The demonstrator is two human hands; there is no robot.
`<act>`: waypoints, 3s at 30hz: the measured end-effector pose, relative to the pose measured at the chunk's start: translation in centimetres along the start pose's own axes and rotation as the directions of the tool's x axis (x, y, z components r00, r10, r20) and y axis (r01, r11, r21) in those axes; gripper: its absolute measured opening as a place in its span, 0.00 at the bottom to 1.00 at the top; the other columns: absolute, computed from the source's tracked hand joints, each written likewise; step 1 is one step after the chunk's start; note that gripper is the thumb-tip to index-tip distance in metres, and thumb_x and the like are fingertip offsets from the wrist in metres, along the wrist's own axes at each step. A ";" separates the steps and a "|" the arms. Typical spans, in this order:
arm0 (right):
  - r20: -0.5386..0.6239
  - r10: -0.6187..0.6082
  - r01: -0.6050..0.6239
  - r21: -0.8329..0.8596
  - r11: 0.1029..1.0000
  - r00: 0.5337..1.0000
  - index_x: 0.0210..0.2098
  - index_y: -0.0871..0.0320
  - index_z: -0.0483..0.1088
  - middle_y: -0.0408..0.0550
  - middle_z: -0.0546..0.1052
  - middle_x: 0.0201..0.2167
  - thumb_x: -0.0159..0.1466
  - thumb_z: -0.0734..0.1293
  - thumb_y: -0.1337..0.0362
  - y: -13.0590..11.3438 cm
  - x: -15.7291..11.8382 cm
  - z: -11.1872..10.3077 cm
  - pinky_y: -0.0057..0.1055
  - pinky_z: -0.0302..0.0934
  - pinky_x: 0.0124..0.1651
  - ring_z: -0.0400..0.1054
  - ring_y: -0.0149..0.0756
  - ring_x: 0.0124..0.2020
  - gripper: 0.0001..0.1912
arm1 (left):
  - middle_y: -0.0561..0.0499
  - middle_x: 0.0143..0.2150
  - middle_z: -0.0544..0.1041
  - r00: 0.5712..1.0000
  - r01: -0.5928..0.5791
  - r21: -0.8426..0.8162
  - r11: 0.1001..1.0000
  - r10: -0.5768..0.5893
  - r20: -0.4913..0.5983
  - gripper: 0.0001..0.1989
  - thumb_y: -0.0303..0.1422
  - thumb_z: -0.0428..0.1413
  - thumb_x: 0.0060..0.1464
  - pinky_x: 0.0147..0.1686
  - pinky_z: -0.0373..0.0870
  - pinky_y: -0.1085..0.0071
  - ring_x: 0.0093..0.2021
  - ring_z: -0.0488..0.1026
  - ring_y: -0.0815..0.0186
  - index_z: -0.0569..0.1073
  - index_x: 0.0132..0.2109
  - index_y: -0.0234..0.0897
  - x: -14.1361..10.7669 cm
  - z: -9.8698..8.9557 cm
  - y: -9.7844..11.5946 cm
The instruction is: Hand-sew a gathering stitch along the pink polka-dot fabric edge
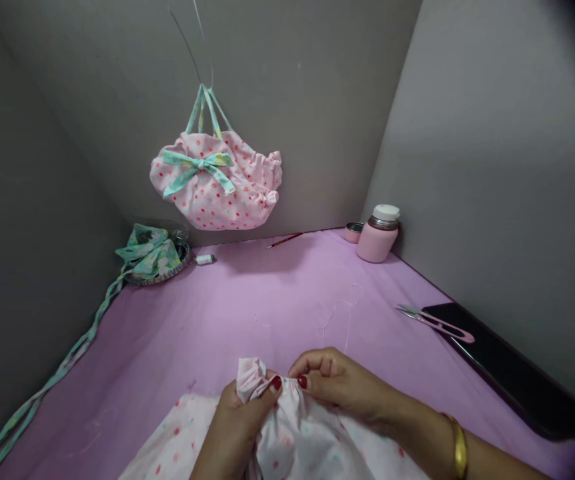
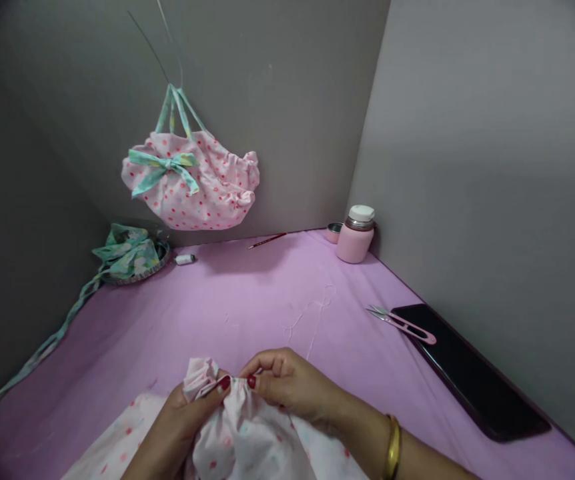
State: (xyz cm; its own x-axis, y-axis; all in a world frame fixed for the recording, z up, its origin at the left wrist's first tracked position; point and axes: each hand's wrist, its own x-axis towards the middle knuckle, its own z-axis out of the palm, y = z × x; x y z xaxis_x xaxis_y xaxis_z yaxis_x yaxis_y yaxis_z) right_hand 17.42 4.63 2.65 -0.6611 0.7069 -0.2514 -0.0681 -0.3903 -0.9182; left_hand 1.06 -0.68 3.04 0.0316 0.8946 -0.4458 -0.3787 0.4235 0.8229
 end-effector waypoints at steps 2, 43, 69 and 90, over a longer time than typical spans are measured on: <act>-0.014 -0.006 0.006 -0.005 1.000 1.000 0.32 0.65 0.72 0.36 0.62 0.15 0.53 0.71 0.54 -0.1 0.0 0.0 0.19 0.39 0.17 0.46 0.18 0.15 0.18 | 0.52 0.26 0.71 0.998 -0.042 0.025 0.999 0.043 -0.037 0.12 0.38 0.64 0.40 0.29 0.63 0.74 0.27 0.67 0.67 0.72 0.30 0.35 -0.1 0.0 0.1; -0.028 -0.258 0.220 -0.442 0.870 0.966 0.42 0.59 0.74 0.48 0.78 0.33 0.61 0.60 0.67 -0.5 -0.7 0.8 0.28 0.61 0.36 0.69 0.34 0.34 0.13 | 0.53 0.22 0.69 0.961 -0.158 0.199 0.967 0.197 -0.195 0.12 0.37 0.62 0.39 0.25 0.62 0.75 0.24 0.63 0.68 0.71 0.25 0.34 0.2 -0.1 -0.4; 0.054 -0.062 0.064 -0.034 0.997 0.997 0.34 0.62 0.76 0.46 0.74 0.26 0.54 0.70 0.58 -0.7 -0.7 -0.4 0.23 0.55 0.30 0.62 0.25 0.25 0.14 | 0.52 0.22 0.70 0.999 -0.038 0.104 0.994 0.040 -0.012 0.09 0.36 0.61 0.41 0.25 0.60 0.75 0.24 0.65 0.68 0.72 0.26 0.34 -0.6 0.1 0.9; 0.100 -0.053 0.058 -0.047 0.997 0.994 0.32 0.63 0.76 0.41 0.67 0.19 0.53 0.70 0.54 0.1 0.0 -0.7 0.22 0.44 0.22 0.50 0.21 0.18 0.17 | 0.51 0.23 0.68 0.991 0.087 -0.061 0.994 -0.080 0.109 0.14 0.38 0.65 0.38 0.27 0.62 0.74 0.25 0.65 0.68 0.72 0.26 0.33 -0.7 0.2 0.8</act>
State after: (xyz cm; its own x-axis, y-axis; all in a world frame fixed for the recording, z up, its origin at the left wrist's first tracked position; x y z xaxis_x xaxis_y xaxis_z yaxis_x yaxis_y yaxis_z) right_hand 17.96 4.99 2.30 -0.7281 0.6641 -0.1701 -0.0716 -0.3204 -0.9446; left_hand 0.94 -0.97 4.07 0.1626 0.8681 -0.4691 -0.4306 0.4902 0.7578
